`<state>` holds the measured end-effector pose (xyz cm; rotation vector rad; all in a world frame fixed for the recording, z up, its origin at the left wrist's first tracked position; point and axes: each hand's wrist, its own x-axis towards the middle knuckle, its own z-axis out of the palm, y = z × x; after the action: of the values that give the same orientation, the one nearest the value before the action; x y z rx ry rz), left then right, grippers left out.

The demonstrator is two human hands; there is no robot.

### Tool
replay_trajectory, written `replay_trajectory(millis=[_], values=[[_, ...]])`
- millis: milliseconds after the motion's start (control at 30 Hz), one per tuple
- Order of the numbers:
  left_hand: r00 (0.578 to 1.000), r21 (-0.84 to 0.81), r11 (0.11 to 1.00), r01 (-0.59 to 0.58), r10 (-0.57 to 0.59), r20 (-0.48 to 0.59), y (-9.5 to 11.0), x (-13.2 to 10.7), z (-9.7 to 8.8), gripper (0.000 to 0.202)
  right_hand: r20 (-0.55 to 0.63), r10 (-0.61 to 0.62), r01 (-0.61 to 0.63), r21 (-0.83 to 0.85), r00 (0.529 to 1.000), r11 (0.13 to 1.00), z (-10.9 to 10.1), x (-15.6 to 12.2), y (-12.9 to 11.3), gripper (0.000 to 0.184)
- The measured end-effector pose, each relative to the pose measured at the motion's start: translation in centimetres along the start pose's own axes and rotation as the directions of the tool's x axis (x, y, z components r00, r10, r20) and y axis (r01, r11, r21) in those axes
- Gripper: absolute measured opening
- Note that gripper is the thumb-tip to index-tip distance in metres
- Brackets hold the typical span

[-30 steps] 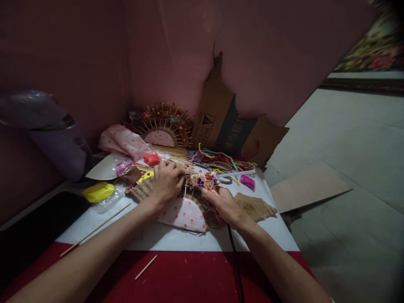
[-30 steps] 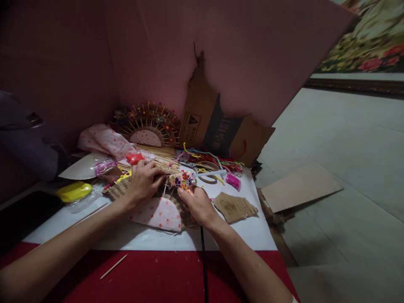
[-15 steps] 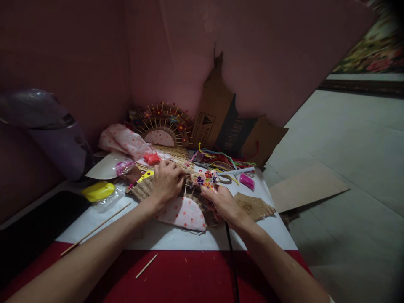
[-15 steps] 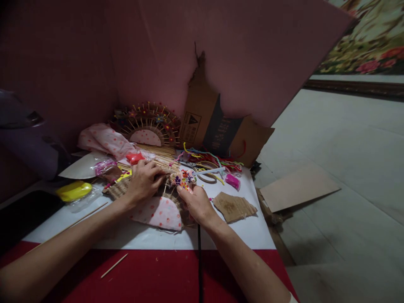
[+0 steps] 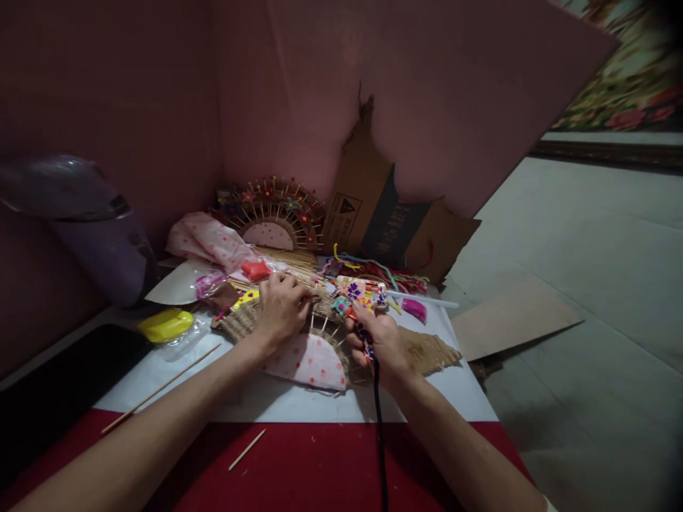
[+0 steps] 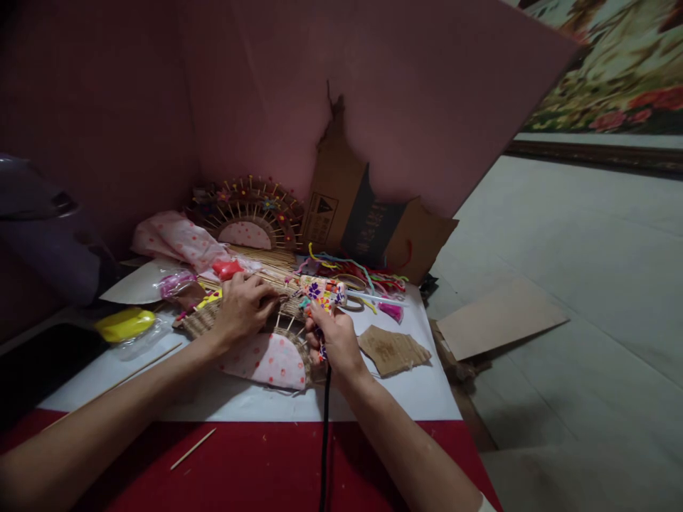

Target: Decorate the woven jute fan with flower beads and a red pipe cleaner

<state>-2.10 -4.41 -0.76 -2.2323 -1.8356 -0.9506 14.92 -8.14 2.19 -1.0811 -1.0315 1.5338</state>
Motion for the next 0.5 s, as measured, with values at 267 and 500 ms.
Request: replay_trajectory(millis=[267, 500], values=[[1.0, -0.004, 1.0, 0.001, -0.001, 0.014, 0.0, 0.0, -0.2, 0.018, -0.175, -0.403, 0.415, 0.041, 0.898, 0.909, -0.1, -0.8, -1.5, 0.027], [0.999, -0.002, 1.0, -0.029, 0.028, -0.022, 0.0, -0.2, 0.1, 0.017, -0.353, -0.633, 0.492, -0.412, 0.689, 0.767, -4.7, -2.4, -3.1, 0.034]])
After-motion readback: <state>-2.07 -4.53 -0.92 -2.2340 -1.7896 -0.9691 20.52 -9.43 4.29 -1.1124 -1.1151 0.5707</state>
